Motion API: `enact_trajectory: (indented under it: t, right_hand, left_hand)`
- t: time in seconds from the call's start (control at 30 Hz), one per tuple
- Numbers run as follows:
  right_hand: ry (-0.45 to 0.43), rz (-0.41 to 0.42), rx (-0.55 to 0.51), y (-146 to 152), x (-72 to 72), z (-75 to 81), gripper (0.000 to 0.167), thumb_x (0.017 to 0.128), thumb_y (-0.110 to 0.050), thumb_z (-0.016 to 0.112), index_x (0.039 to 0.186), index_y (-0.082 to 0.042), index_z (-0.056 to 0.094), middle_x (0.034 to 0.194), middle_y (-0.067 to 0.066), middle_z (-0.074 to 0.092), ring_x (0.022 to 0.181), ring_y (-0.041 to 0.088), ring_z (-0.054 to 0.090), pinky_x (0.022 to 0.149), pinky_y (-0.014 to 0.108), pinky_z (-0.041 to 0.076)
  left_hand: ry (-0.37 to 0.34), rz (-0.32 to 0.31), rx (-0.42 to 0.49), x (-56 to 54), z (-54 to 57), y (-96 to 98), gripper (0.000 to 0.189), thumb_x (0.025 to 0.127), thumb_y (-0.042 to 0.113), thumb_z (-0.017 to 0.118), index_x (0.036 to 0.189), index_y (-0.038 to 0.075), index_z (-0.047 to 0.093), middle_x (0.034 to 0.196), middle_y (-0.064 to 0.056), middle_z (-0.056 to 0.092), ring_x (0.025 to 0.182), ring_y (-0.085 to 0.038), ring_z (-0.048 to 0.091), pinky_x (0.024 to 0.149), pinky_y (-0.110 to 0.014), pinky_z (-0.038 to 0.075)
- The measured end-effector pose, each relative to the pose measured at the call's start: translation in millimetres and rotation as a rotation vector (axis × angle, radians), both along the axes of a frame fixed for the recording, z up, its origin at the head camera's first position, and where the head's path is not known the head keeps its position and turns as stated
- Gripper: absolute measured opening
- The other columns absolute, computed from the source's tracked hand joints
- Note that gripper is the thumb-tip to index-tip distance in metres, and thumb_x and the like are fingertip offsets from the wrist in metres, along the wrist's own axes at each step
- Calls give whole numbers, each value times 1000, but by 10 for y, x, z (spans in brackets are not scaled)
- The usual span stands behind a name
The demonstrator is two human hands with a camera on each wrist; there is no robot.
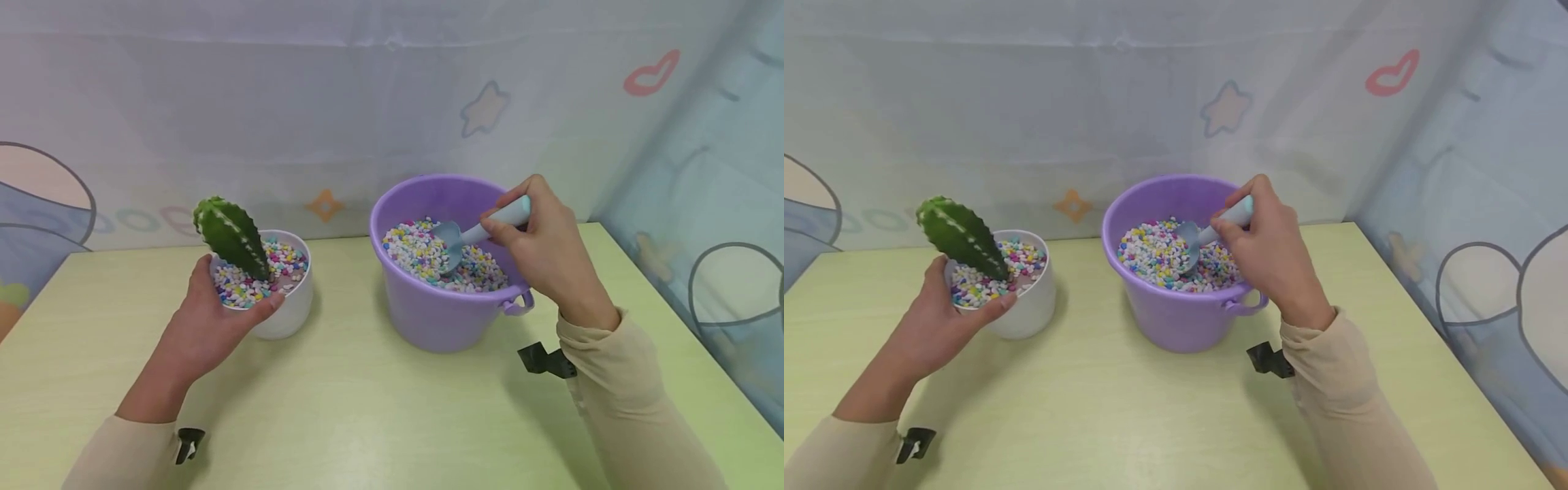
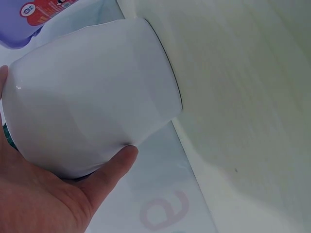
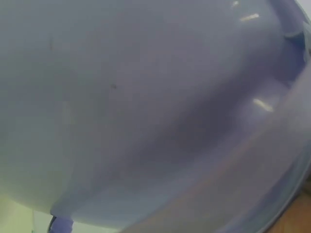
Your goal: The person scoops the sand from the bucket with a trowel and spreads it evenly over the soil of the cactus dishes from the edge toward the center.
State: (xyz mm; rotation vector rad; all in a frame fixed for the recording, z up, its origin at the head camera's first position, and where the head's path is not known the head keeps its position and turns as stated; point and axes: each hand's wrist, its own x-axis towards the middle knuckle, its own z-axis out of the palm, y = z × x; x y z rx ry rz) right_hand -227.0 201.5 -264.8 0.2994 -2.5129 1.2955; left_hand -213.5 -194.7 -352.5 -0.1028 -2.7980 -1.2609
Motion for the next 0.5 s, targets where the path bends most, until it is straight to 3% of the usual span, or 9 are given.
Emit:
enact_trajectory:
  t: [0.17, 0.5]
  right_hand:
    - [31, -56, 12, -34, 0, -26, 24, 95, -13, 67, 108, -4, 49, 99, 8, 71, 77, 15, 69, 66, 24, 51]
    - [57, -18, 52, -21, 30, -61, 22, 96, -14, 65, 108, -6, 48, 101, 4, 72, 83, 21, 70, 66, 26, 51]
  left_hand:
    - [19, -1, 8, 1, -2, -2, 112, 85, 56, 70, 153, 2, 0, 144, -28, 27, 128, -47, 36, 98, -63, 32]
    - [17, -2, 16, -2, -9, 2, 113, 85, 55, 70, 153, 1, -2, 144, -28, 26, 128, -46, 35, 98, -63, 32]
